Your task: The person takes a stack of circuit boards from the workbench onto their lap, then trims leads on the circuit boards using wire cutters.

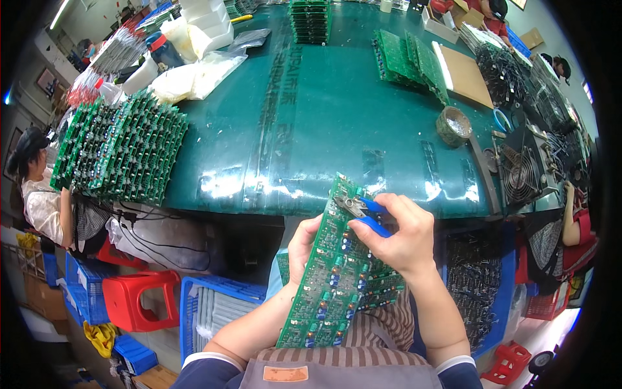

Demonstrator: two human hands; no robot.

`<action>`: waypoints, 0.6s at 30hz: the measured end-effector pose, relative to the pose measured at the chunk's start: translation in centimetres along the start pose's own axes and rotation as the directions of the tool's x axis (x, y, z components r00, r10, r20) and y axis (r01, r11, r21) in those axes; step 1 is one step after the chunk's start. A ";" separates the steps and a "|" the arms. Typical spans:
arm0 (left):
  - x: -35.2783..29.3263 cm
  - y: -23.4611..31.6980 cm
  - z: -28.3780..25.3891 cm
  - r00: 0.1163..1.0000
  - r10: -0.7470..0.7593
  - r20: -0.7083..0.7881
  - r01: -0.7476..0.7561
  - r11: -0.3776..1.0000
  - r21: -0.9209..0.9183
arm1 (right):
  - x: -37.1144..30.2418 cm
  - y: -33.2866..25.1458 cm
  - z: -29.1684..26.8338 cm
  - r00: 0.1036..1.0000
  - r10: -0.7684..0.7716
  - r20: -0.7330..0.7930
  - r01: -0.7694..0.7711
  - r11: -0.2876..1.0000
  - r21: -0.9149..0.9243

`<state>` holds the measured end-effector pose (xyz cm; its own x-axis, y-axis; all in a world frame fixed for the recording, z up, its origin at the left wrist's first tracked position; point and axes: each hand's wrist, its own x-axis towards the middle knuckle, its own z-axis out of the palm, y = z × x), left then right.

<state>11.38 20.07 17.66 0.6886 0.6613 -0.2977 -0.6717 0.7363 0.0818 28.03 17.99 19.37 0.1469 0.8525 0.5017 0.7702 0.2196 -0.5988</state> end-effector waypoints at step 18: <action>15.5 15.7 2.1 0.528 0.587 0.614 0.230 -0.794 0.563 | -16.1 3.6 -4.2 0.884 0.458 0.091 -0.463 0.885 0.043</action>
<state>12.06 42.21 16.31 0.1364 0.8696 0.4745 0.8453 -0.3519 0.4019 31.06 3.07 11.71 0.4263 0.8976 0.1125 0.5870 -0.1799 -0.7893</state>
